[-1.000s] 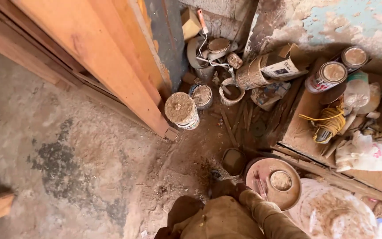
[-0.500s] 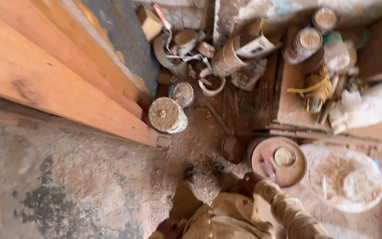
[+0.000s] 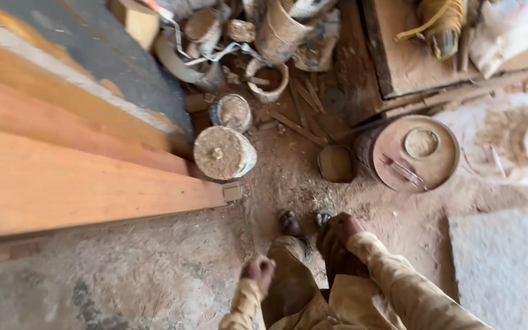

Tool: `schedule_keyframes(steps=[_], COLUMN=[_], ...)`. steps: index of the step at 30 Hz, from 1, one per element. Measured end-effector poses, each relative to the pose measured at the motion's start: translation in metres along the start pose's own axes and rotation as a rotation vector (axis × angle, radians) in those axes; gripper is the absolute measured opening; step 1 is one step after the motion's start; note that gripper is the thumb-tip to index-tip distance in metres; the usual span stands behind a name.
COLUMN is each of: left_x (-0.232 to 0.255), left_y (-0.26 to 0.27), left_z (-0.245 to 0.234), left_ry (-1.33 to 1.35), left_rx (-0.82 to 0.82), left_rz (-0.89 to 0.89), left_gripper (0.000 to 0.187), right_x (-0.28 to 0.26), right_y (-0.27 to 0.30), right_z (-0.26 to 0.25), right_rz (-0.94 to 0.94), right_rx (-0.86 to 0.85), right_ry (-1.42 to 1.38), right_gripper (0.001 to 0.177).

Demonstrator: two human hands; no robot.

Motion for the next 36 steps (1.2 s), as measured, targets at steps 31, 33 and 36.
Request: schedule_keyframes(steps=[31,33,36], left_x=[0.172,0.168,0.168], left_y=[-0.270,-0.273,-0.269], left_z=[-0.148,-0.146,-0.147], left_ry=[-0.421,-0.405,-0.371], left_rx=[1.040,1.066,1.095], left_rz=[0.536,0.564,0.618], left_gripper=[0.097,0.095,0.092], right_x=[0.256,0.227,0.233], right_y=[-0.299,-0.307,-0.340], right_z=[0.132,0.110,0.121], right_rz=[0.226,0.270,0.306], right_rx=[0.484,0.397,0.310], right_ry=[-0.669,-0.519,-0.284], right_gripper=[0.045,0.049,0.064])
Point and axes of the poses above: each hand's wrist, its own y-axis away from the middle knuckle, its own z-axis out of the palm, x = y × z, the point moved 10 cm from there along -y, towards the middle knuckle, and after that the axes turned 8 degrees about -z, right-handed, at the moved point
